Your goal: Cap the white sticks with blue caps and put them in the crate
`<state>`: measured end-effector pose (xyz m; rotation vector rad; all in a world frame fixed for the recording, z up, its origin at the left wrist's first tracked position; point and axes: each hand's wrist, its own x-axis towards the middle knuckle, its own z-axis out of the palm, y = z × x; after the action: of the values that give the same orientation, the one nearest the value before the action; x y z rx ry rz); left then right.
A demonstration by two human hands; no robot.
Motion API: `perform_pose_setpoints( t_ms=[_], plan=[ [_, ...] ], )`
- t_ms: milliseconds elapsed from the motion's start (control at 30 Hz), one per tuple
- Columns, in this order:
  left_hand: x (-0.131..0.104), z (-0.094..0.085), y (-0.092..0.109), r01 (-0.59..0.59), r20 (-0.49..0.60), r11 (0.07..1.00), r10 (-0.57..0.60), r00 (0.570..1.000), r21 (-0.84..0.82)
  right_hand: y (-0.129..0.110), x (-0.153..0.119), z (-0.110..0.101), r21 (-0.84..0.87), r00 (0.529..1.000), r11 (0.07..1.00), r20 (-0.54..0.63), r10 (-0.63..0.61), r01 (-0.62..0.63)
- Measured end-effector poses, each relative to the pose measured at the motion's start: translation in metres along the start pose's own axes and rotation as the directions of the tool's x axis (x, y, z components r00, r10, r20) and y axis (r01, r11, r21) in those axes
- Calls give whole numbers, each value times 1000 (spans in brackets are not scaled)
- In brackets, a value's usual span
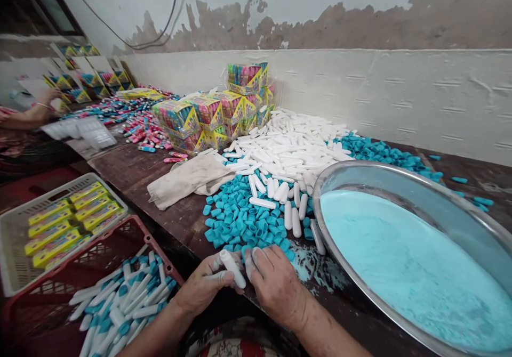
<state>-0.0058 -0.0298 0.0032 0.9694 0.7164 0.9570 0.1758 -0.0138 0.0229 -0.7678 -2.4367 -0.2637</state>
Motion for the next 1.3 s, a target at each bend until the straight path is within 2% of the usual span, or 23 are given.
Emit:
perform_pose_setpoints(
  t_ms=[67, 200, 300, 367, 433, 600, 700, 767, 833, 933, 1000, 1033, 1067, 1133, 1233, 1300],
  plan=[
    [0, 4, 0, -22, 32, 999, 23, 999, -29, -5, -8, -8, 49, 1000, 999, 0, -7, 7],
    [-3, 4, -1, -12, 97, 1000, 13, 995, -7, -14, -22, -10, 138, 997, 988, -25, 75, -71],
    [-4, 4, 0, -38, 127, 996, 28, 992, 80, -19, -25, -7, 187, 978, 967, -82, 193, -175],
    [-4, 5, 1, -83, 141, 985, 61, 988, 154, -20, -25, -6, 229, 945, 930, -85, 315, -289],
    [-5, 7, 3, -114, 154, 970, 82, 985, 213, -20, -24, -7, 272, 913, 884, -36, 405, -381],
    [-9, 10, 1, -60, 181, 965, 13, 983, 256, -23, -24, -11, 442, 886, 774, 123, 448, -453],
    [-14, 11, 0, -21, 182, 957, -33, 983, 289, -26, -26, -16, 552, 814, 613, 253, 522, -565],
    [-17, 9, -1, 2, 181, 953, -60, 982, 304, -25, -33, -22, 549, 736, 507, 362, 573, -665],
    [-20, 4, -2, 39, 171, 952, -94, 981, 302, -17, -46, -30, 478, 637, 434, 450, 626, -764],
    [-22, -8, -3, 63, 114, 953, -101, 988, 296, 0, -74, -40, 288, 506, 417, 511, 695, -862],
    [-22, -15, -3, 59, 73, 952, -85, 994, 301, 10, -89, -45, 138, 466, 467, 514, 720, -874],
    [-22, -18, -3, 62, 58, 951, -83, 995, 302, 12, -91, -45, 68, 469, 505, 490, 735, -861],
    [-21, -20, -3, 71, 44, 951, -88, 995, 301, 13, -90, -44, 6, 492, 549, 452, 744, -836],
    [-20, -21, -3, 88, 18, 951, -98, 995, 298, 10, -77, -39, -68, 591, 653, 364, 720, -754],
    [-19, -18, -1, 86, 0, 948, -90, 996, 307, 2, -42, -23, -67, 760, 815, 325, 563, -575],
    [-20, -17, 1, 73, -3, 941, -76, 997, 329, -1, -22, -9, -111, 824, 891, 345, 450, -440]
  ],
)
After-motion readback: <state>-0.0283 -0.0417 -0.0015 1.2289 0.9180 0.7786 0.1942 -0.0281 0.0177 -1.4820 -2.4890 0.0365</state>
